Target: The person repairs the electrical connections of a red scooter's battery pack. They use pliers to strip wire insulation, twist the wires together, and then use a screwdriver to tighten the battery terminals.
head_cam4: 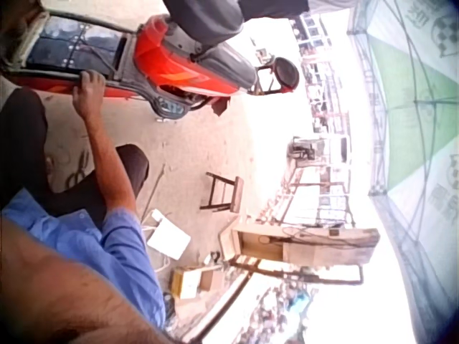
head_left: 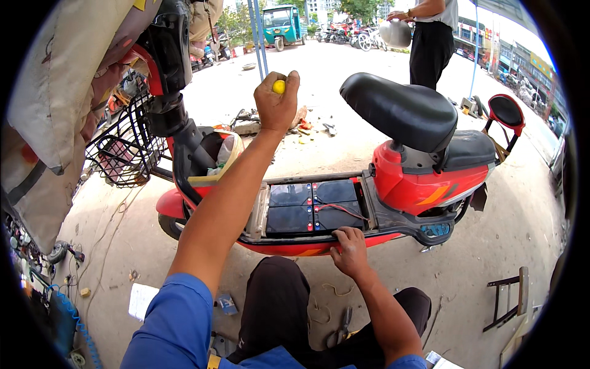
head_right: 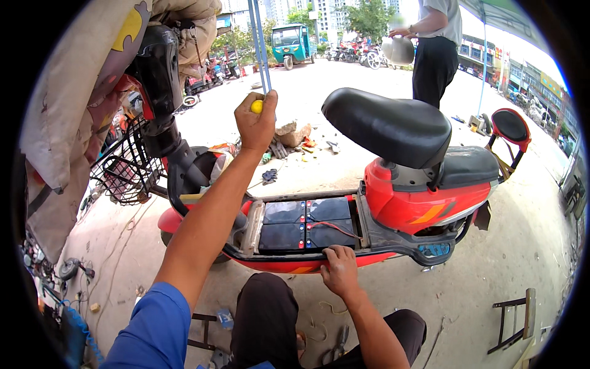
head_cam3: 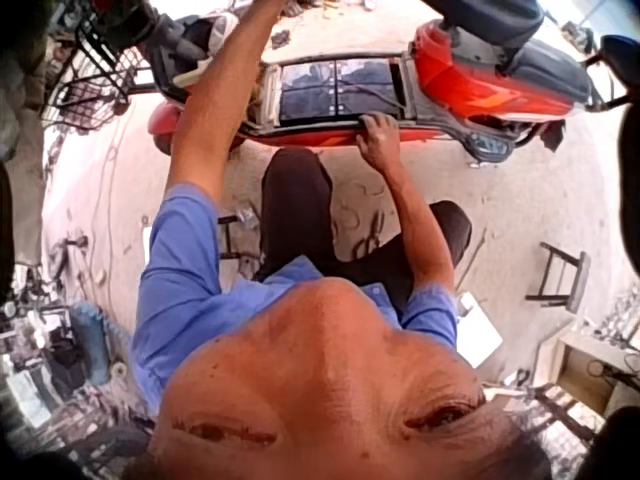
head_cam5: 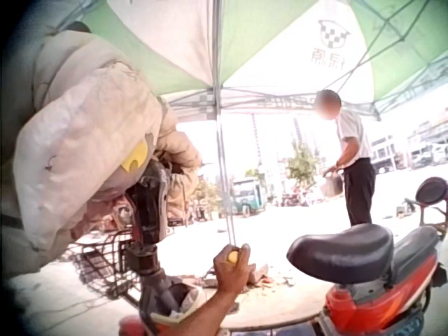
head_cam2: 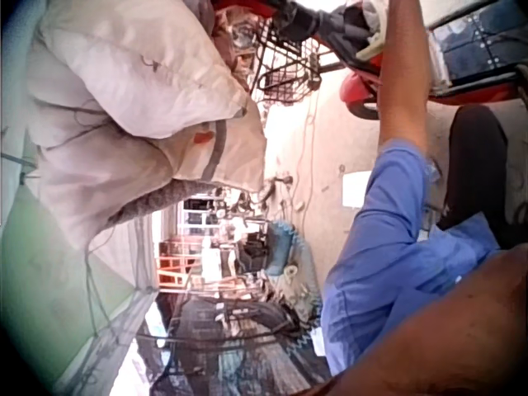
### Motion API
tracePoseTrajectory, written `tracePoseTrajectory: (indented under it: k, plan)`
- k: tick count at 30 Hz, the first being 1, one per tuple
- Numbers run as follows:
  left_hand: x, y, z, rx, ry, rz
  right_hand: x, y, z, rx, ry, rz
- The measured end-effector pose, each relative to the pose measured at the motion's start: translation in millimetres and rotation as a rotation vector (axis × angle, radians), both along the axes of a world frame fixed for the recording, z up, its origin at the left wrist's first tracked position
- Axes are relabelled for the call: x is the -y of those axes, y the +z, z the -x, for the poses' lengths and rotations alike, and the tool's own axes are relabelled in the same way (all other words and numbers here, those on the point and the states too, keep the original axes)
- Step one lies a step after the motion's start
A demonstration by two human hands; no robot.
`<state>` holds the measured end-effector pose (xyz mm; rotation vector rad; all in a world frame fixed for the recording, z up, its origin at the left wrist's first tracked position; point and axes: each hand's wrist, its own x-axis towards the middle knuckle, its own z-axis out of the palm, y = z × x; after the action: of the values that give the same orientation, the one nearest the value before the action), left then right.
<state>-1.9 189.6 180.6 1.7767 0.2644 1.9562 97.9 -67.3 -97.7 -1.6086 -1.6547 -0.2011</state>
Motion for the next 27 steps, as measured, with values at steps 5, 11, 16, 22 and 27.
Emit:
tracePoseTrajectory:
  k: [5, 11, 16, 22, 27]
  plan:
    - [-18, 58, 0, -0.051, 0.093, -0.282, 1, -2, -1, 0.000, 0.007, 0.016]
    - [-25, 83, 8, -0.025, 0.063, -0.275, 2, 2, 1, 0.002, 0.020, 0.022]
    - [-18, 87, 10, -0.014, 0.000, -0.223, 2, -1, -1, 0.018, -0.005, 0.012]
    - [-23, 64, 18, -0.010, 0.017, -0.104, 2, 2, 2, 0.009, 0.006, 0.008]
    - [-3, 19, 20, -0.041, -0.135, 0.131, -1, 2, -1, 0.011, 0.001, 0.011]
